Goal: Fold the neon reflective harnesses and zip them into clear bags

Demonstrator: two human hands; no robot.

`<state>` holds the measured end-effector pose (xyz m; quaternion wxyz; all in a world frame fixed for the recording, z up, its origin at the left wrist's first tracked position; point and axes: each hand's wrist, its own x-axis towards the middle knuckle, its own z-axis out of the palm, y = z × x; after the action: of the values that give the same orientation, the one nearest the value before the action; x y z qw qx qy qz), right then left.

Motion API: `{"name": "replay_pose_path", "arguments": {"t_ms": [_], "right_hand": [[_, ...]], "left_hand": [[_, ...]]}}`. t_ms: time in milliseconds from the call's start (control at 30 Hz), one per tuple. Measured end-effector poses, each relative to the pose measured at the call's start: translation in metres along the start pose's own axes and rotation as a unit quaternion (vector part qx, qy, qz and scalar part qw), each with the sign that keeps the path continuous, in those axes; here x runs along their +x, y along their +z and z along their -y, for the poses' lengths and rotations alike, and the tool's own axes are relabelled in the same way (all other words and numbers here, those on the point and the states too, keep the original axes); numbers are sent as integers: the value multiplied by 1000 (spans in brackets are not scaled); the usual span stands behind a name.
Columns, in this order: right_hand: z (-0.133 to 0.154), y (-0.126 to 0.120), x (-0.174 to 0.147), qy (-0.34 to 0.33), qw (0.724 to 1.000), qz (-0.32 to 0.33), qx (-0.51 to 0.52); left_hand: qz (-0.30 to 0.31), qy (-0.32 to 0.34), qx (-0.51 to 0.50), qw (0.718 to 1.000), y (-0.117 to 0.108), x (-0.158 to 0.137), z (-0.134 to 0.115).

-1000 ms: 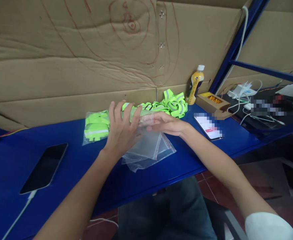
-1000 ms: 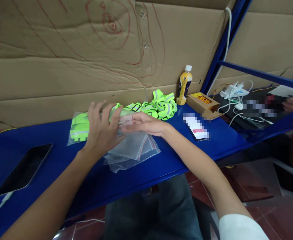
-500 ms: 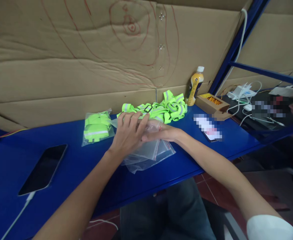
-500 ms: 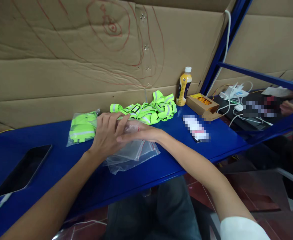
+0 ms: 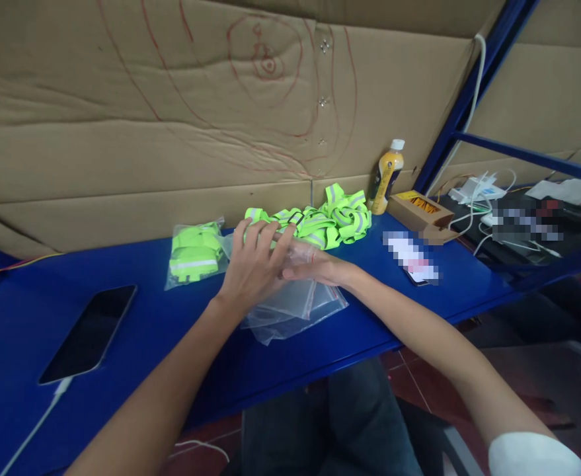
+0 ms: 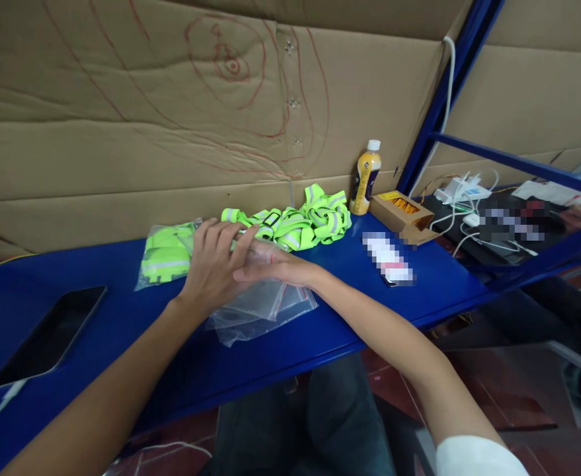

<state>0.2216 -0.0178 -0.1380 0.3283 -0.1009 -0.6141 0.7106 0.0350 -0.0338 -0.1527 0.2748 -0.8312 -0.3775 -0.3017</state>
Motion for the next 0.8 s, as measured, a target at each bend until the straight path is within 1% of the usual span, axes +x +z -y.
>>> {"name": "replay_pose_path", "arguments": {"t_ms": [100, 167, 233, 267, 333, 367, 400, 433, 467, 500, 533, 567, 600, 633, 667, 700, 733, 800], "right_hand": [[1, 2, 0, 6, 1000, -19, -8], [5, 2, -1, 6, 1000, -19, -21], [13, -3, -2, -7, 998, -21, -52], [18, -7, -3, -17, 997, -33, -75], [29, -19, -7, -40, 985, -89, -143], [36, -27, -9, -53, 970, -134, -196], [42, -35, -11, -67, 942, -188, -268], [48, -44, -14, -83, 896, -250, -358], [54, -53, -17, -90, 829, -307, -458], [58, -61, -21, -77, 754, -347, -552], [62, -68, -24, -45, 682, -372, -628], [64, -74, -27, 3, 624, -381, -682], [64, -80, -30, 62, 582, -379, -716], [64, -84, -31, 120, 556, -370, -734], [62, -87, -32, 172, 540, -358, -742], [60, -90, -32, 209, 532, -347, -743], [58, -93, -32, 232, 529, -340, -742], [54, -99, -29, 243, 529, -339, -739]], "left_hand": [[17, -10, 14, 1000, -2, 1, -1], [26, -19, 27, 999, -5, 2, 1], [24, -46, 36, 998, -9, 3, 6], [16, -67, 40, 997, -11, 3, 10], [-6, -107, 45, 993, -15, 3, 19], [-17, -124, 46, 991, -17, 3, 22], [-25, -138, 47, 989, -18, 3, 25], [-30, -147, 45, 988, -20, 3, 27], [-30, -154, 40, 987, -22, 3, 28], [-31, -164, 34, 985, -24, 4, 27], [-30, -175, 26, 984, -26, 5, 26], [-29, -190, 17, 981, -29, 6, 23], [-26, -208, 7, 978, -31, 7, 20], [-17, -225, -3, 974, -33, 9, 17], [-5, -238, -13, 971, -35, 10, 14], [10, -243, -22, 970, -36, 11, 12], [24, -239, -27, 970, -37, 12, 10], [31, -209, -19, 977, -37, 12, 7]]}}
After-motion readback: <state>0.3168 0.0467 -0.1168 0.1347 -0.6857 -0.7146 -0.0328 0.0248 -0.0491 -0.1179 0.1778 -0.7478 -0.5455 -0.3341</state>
